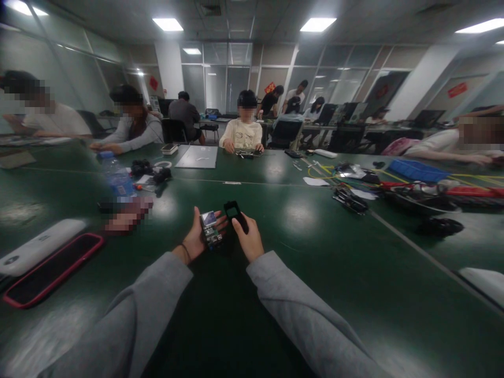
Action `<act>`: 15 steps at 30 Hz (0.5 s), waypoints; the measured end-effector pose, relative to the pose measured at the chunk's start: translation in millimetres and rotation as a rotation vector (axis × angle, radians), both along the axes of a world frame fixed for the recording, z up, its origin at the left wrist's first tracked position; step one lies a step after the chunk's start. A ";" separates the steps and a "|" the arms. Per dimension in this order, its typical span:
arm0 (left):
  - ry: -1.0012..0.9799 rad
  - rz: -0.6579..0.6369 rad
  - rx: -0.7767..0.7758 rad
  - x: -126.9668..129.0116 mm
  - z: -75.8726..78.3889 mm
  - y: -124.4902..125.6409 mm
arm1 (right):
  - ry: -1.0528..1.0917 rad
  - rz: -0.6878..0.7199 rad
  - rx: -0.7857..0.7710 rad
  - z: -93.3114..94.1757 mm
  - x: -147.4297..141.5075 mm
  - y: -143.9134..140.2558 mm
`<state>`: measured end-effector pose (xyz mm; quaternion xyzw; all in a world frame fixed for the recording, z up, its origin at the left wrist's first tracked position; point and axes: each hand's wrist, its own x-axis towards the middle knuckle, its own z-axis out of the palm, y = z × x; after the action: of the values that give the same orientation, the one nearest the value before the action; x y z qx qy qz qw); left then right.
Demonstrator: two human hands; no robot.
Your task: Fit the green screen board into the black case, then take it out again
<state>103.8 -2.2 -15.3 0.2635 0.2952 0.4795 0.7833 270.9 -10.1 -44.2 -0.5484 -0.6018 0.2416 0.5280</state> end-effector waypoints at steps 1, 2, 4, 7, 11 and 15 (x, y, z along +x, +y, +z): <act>0.007 -0.010 0.003 0.3 -1.5 0.5 | -0.030 -0.027 0.001 -1.9 1.5 1.5; 0.013 -0.021 0.005 0.4 -3.1 1.1 | -0.064 -0.048 0.013 -3.4 2.6 2.4; 0.017 -0.037 0.004 0.3 -6.0 2.6 | -0.118 -0.059 0.048 -4.2 3.9 2.1; 0.009 -0.052 0.011 -0.4 -6.9 3.6 | -0.115 -0.055 0.022 0.5 4.4 -2.3; -0.033 -0.087 0.017 -1.5 -3.6 2.5 | -0.141 -0.103 -0.016 10.5 9.9 -5.3; -0.116 -0.080 -0.020 -4.6 -1.3 2.6 | -0.212 -0.286 0.012 11.2 53.9 4.7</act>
<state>99.2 0.4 -16.6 0.2391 0.2435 0.4595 0.8200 324.9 -5.3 -33.0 -0.6476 -0.5714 0.1014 0.4938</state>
